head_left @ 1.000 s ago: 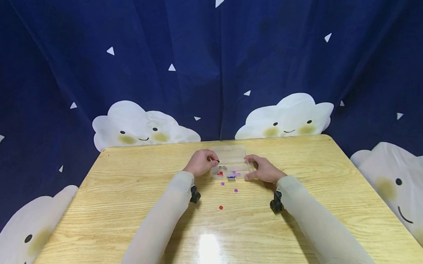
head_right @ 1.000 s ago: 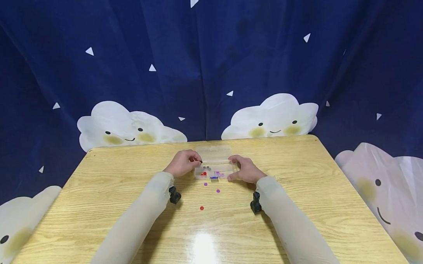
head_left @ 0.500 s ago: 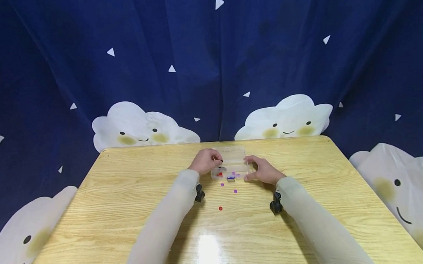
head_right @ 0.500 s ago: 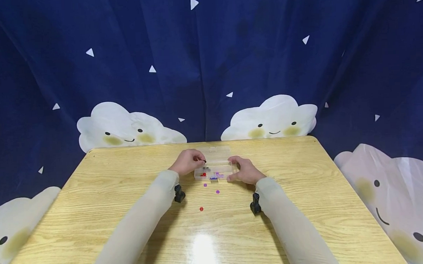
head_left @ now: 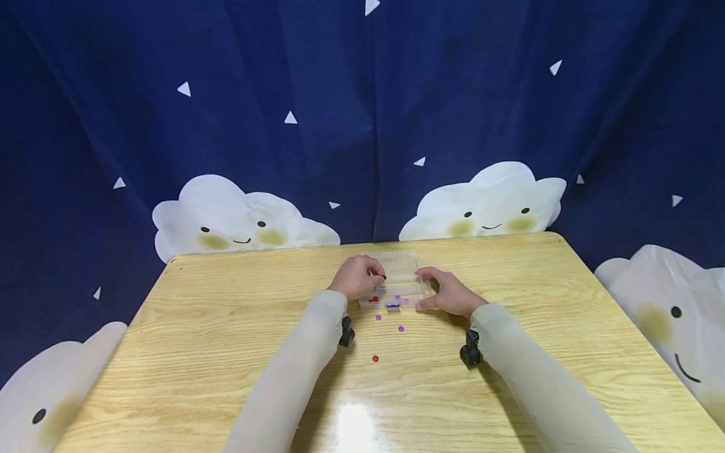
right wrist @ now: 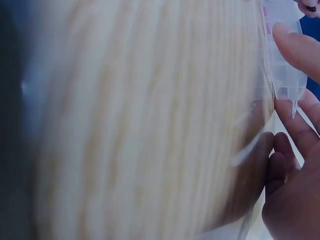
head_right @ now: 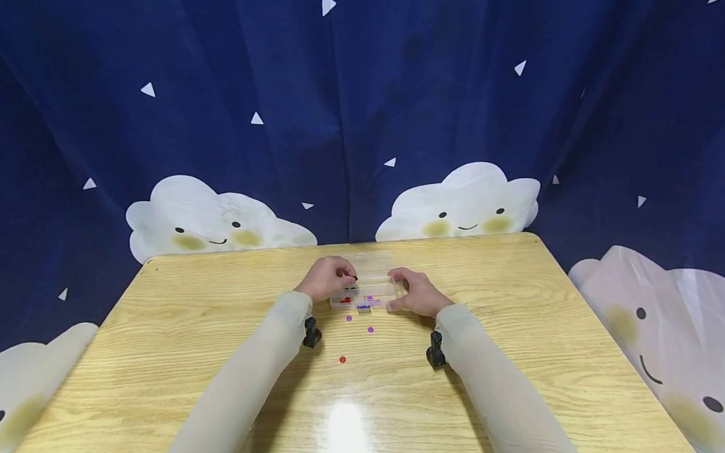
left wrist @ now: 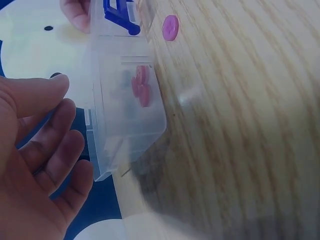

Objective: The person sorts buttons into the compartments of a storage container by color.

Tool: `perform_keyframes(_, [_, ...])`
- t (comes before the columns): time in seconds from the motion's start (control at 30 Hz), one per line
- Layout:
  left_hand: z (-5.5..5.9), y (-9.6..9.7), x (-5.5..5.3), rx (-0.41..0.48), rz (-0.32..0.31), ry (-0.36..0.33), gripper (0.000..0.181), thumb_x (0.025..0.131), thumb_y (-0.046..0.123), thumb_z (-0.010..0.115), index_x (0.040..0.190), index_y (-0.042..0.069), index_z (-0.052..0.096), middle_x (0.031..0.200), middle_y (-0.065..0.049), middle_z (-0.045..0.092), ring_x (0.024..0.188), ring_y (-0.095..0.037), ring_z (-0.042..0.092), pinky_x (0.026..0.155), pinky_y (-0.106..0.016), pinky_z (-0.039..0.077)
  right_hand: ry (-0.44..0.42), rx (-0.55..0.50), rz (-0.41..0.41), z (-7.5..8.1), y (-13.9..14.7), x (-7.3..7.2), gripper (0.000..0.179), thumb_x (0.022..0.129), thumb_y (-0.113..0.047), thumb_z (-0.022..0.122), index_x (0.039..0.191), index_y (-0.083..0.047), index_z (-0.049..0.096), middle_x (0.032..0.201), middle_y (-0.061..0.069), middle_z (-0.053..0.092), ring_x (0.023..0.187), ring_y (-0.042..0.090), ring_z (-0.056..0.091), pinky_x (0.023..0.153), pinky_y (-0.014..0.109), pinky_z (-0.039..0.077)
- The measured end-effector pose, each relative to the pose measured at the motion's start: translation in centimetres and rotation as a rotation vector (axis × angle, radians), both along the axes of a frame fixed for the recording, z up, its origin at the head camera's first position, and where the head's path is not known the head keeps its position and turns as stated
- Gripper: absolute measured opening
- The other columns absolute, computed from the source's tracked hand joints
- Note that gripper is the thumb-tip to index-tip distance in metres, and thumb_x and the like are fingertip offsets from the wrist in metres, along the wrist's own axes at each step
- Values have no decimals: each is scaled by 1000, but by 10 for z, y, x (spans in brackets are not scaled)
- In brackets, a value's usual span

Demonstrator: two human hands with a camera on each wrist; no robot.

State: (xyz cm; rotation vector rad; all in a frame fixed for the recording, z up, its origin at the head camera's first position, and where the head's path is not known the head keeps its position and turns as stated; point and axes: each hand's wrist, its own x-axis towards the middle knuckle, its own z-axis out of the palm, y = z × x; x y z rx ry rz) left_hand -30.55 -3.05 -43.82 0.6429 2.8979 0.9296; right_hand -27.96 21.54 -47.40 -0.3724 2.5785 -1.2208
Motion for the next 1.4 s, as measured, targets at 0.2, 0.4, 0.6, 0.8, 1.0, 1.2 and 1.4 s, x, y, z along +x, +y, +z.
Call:
perform_keyframes(0.2, [0,0,0,-22,14,-6,6,89,15,70,86,16,75,90,-1,70,80,-14,59,74,-28,49,2,2,-5,0,-1,1,79,80,-21,83,147,-8,42,148,17,47,142,40,36,120,58,25])
perform_keyframes(0.4, [-2,-1,0,-46,37,-9,5,87,14,71,86,16,75,90,0,71,81,-13,60,76,-29,50,13,7,9,0,-2,3,79,80,-21,83,147,-7,41,148,19,47,142,41,37,120,58,25])
perform_keyframes(0.6, [-4,-1,0,-53,33,-6,4,87,15,71,86,16,76,90,0,70,81,-14,60,77,-30,50,16,0,3,-1,-2,3,79,80,-20,83,146,-7,42,148,19,47,142,41,38,120,57,25])
perform_keyframes(0.8, [-6,-1,-1,-71,31,-19,4,88,15,72,87,16,76,91,0,70,81,-14,59,77,-30,50,1,2,2,-1,-1,3,80,80,-21,83,147,-7,41,149,19,46,143,41,36,121,57,23])
perform_keyframes(1.0, [-7,-1,0,-72,46,-26,5,88,17,71,88,15,76,91,0,70,83,-14,59,79,-31,50,-6,2,-2,0,-1,3,80,80,-21,83,147,-8,41,150,18,45,144,41,35,121,57,24])
perform_keyframes(1.2, [-6,-4,1,-56,35,-14,6,89,18,71,90,15,76,94,-1,70,85,-15,60,81,-32,51,-9,5,-2,-1,-1,1,80,80,-23,83,147,-9,41,151,18,44,145,41,34,120,58,25])
perform_keyframes(1.4, [-6,-12,5,-13,-14,33,9,90,18,69,93,15,76,96,0,71,87,-15,61,81,-31,52,-11,-4,5,-1,0,1,81,80,-23,83,148,-8,40,151,18,44,145,41,33,120,58,24])
